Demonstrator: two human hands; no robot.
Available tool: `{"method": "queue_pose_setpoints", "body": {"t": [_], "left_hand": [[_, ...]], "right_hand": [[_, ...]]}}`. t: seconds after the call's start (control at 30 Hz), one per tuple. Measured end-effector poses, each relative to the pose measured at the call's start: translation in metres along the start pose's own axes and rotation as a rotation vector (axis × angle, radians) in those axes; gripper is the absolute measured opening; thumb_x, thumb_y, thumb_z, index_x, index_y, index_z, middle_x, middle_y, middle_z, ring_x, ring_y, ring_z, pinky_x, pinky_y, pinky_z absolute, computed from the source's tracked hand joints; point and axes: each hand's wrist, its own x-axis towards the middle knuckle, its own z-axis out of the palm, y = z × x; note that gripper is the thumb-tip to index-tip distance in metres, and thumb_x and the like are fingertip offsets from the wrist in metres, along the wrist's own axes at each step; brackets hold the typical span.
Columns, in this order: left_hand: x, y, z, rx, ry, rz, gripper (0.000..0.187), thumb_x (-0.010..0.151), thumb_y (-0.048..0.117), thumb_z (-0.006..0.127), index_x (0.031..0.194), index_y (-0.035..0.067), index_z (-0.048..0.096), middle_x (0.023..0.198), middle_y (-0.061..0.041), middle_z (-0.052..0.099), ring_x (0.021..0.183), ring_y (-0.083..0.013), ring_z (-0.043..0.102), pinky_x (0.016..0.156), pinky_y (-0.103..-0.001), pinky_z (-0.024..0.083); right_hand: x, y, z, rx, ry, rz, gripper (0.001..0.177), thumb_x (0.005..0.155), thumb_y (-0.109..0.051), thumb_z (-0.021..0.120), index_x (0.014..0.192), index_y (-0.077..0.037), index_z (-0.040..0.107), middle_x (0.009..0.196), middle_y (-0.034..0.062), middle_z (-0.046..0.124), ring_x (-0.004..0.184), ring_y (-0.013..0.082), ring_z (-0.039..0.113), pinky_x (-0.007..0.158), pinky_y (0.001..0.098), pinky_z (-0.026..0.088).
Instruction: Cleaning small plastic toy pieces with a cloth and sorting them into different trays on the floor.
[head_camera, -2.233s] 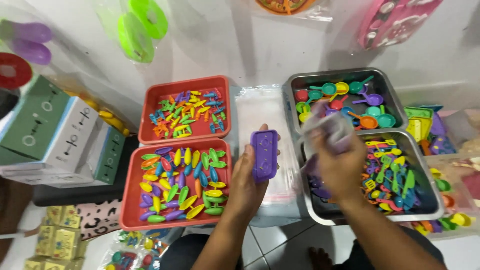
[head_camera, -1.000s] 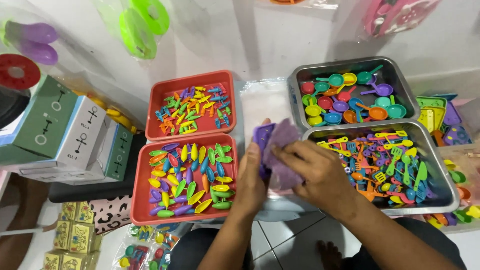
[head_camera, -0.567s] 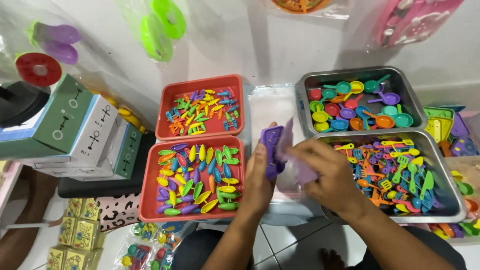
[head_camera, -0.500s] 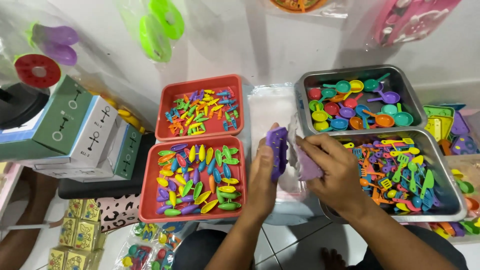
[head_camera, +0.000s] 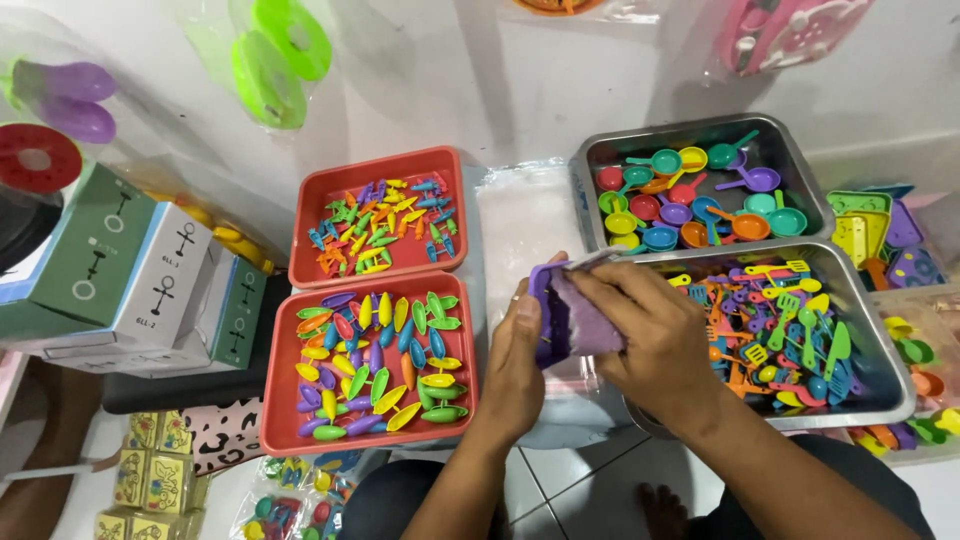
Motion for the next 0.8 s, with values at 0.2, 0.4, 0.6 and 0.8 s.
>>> {"method": "queue_pose_setpoints", "body": {"t": [0.2,0.4,0.6,0.8], "left_hand": [[0.007,-0.042,-0.012,-0.545,0.380,-0.095,0.047,0.107,0.041,0.049,0.106,-0.001,0.070,0.084,-0.013,0.068,0.070,-0.0173,0.065,0.069,-0.030,0.056],[0.009,-0.021,-0.013,-0.516,0.257,-0.016,0.067,0.106,0.048,0.038,0.152,0.000,0.044,0.132,-0.017,0.062,0.100,-0.0162,0.061,0.095,-0.034,0.051],[0.008,-0.030,-0.019,-0.462,0.192,0.042,0.070,0.105,0.051,0.031,0.152,0.001,0.042,0.135,-0.024,0.061,0.100,-0.0258,0.068,0.097,-0.045,0.054],[0.011,-0.026,-0.020,-0.493,0.176,0.024,0.070,0.105,0.054,0.030,0.147,0.001,0.049,0.133,-0.022,0.063,0.100,-0.0252,0.065,0.096,-0.044,0.051]], "right_hand": [[0.000,0.020,0.006,0.383,0.041,0.189,0.014,0.086,-0.008,0.067,0.096,-0.004,0.075,0.092,0.0105,0.069,0.076,0.0307,0.066,0.072,0.0362,0.053],[-0.004,-0.019,0.013,0.105,-0.097,-0.166,0.021,0.085,-0.015,0.062,0.101,-0.010,0.073,0.096,0.0084,0.070,0.081,0.0308,0.070,0.068,0.0408,0.054],[-0.005,-0.018,0.017,0.091,-0.049,-0.115,0.023,0.090,-0.025,0.061,0.105,-0.016,0.076,0.098,0.0036,0.069,0.080,0.0290,0.067,0.069,0.0397,0.053],[-0.003,-0.020,0.015,0.237,-0.087,-0.085,0.021,0.093,-0.028,0.060,0.101,-0.017,0.077,0.091,0.0012,0.070,0.078,0.0281,0.069,0.068,0.0380,0.055]]}}
